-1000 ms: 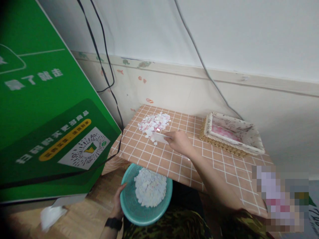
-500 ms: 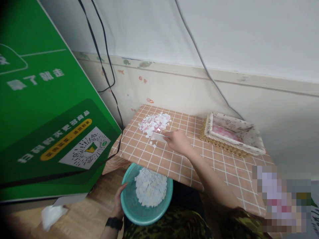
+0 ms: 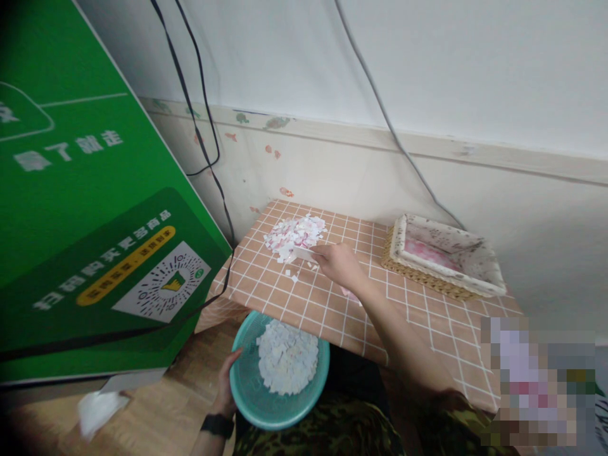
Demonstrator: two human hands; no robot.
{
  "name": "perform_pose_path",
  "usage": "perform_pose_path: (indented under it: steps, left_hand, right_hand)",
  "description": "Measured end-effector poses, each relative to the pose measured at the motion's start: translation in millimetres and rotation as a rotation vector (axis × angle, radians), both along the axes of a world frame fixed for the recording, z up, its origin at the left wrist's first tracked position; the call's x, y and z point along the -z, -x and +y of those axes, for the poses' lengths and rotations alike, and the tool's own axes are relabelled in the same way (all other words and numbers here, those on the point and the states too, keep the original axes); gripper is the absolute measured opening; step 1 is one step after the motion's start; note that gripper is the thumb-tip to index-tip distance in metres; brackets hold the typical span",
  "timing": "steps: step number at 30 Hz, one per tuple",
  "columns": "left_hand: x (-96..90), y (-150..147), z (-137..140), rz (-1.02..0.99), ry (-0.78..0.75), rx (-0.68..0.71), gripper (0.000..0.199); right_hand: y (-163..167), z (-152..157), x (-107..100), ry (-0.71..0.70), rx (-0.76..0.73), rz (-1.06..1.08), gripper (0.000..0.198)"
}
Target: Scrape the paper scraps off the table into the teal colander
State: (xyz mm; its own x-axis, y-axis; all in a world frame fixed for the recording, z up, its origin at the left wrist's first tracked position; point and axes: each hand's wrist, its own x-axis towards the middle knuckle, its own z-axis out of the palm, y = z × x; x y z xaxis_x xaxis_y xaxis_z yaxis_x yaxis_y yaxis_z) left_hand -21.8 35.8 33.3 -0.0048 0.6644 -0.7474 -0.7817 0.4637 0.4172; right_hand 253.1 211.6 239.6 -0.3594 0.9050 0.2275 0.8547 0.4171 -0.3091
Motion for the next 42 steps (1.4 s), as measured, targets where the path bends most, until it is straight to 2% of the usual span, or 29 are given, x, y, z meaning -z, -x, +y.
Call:
perform_pose_path:
  steps: [5,10,14,17,19,22,27,31,34,36,42]
  left_hand:
    - [-1.0,0,0,0.008,0.014,-0.014,0.023]
    - [-3.9,-1,1,0.045,0.034,-0.029,0.025]
    - [-2.5,-1,2,0.051,0.042,-0.051,0.021]
    - [0.9,0,2,0.027,0.026,-0.046,0.02]
    - [2.6,0,1,0.024,0.016,-0.041,0.019]
    - [2.7,1,1,0.013,0.018,-0.019,0.02]
    - [-0.9,0,2,0.041,0.029,-0.024,0.022]
    - [-3.8,-1,2,0.118,0.039,-0.069,0.018]
    - [-8.0,-1,3,0.11,0.014,-0.047,0.019]
    - [-11.5,1,3,0.104,-0.001,-0.03,0.018]
    - [-17.2,15,6,0.057,0.0,0.017,0.015]
  right_hand:
    - [-2,6,5,-0.035,0.037,-0.028,0.027]
    - [-6,3,0,-0.011,0.088,-0.07,0.026]
    - [-7,-26,3,-0.065,0.285,0.009,0.028]
    - [-3,-56,15,-0.11,0.459,0.042,0.03]
    - [1,-70,26,-0.136,0.486,0.058,0.031]
    - [7,-74,37,-0.15,0.473,0.035,0.029]
    - [12,-54,40,-0.112,0.487,-0.107,0.029]
    - [23,-54,37,-0.084,0.317,-0.172,0.029]
    - [29,-64,37,-0.057,0.157,-0.156,0.031]
    - [29,-68,38,-0.041,0.106,-0.112,0.031]
    - [22,-58,45,-0.079,0.174,-0.007,0.033]
